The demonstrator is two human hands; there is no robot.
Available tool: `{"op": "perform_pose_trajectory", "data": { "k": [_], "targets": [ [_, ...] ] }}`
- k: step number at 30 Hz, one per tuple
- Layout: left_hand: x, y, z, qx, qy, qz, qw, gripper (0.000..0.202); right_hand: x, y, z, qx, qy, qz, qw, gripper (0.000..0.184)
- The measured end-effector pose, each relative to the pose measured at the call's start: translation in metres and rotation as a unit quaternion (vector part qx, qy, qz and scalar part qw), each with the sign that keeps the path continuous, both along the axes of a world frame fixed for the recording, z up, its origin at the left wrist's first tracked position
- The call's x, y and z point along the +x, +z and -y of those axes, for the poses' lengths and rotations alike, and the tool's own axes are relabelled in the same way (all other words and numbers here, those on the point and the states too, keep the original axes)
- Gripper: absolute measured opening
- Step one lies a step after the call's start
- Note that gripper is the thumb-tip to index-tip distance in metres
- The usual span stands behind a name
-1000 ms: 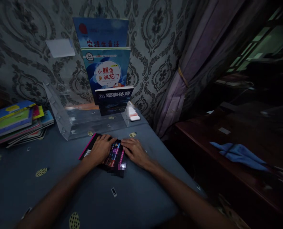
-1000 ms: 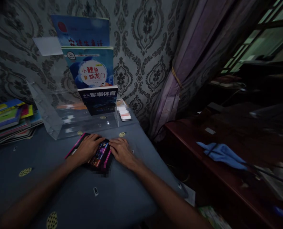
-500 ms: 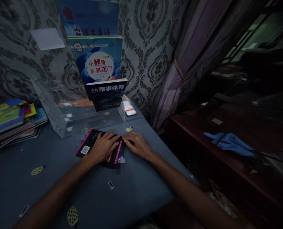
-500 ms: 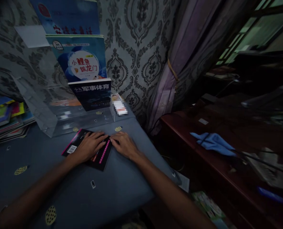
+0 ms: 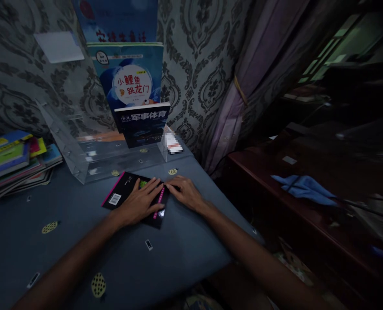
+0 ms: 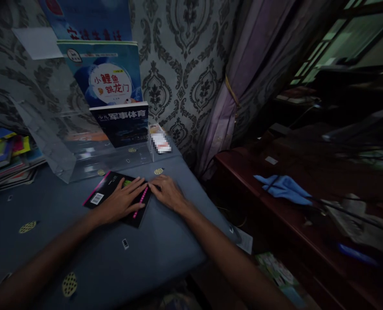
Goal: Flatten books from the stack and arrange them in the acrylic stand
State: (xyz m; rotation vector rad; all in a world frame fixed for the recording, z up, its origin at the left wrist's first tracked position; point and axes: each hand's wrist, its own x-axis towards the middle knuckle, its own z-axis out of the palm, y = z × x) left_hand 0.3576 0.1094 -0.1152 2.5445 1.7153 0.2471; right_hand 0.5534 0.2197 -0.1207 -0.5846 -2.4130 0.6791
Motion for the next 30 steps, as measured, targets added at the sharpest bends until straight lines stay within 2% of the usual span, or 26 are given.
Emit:
{"op": "perform_pose_trajectory", "data": {
  "k": [5,11,14,16,19,22,24,26,28,30],
  "targets": [
    [-0.003,0.002,0.025,-0.019,-0.085,-0.001,0.996,0.084,0.000,0.000,-0.001,-0.009,-0.004,-0.004,1.000,0.024],
    [-0.003,0.000,0.035,0.023,-0.091,-0.010,0.996,0.073,0.002,-0.005,0.003,0.015,0.011,-0.014,1.000,0.027],
    [-0.001,-0.007,0.036,0.077,-0.101,-0.040,0.991,0.067,0.006,-0.014,0.007,0.028,0.020,-0.020,0.999,0.027],
    [0.001,-0.010,0.037,0.141,-0.114,-0.058,0.982,0.059,0.009,-0.018,0.009,0.029,0.024,-0.017,0.999,0.027],
    [0.004,-0.004,0.038,0.245,-0.135,-0.047,0.959,0.038,0.013,-0.015,0.011,0.000,0.025,-0.014,1.000,0.032],
    [0.006,0.022,0.038,0.291,-0.119,0.034,0.949,0.024,0.018,-0.004,0.012,-0.072,0.057,-0.031,0.995,0.038],
    [0.006,0.049,0.038,0.291,-0.057,0.105,0.949,0.028,0.019,0.004,0.012,-0.139,0.078,-0.063,0.985,0.046],
    [0.007,0.081,0.039,0.279,0.021,0.162,0.946,0.033,0.018,0.014,0.015,-0.205,0.065,-0.123,0.969,0.054],
    [0.008,0.112,0.041,0.268,0.081,0.238,0.930,0.038,0.014,0.028,0.018,-0.253,0.031,-0.192,0.948,0.053],
    [0.010,0.139,0.040,0.251,0.135,0.344,0.895,0.042,0.008,0.048,0.023,-0.273,0.004,-0.246,0.930,0.044]
  ]
}}
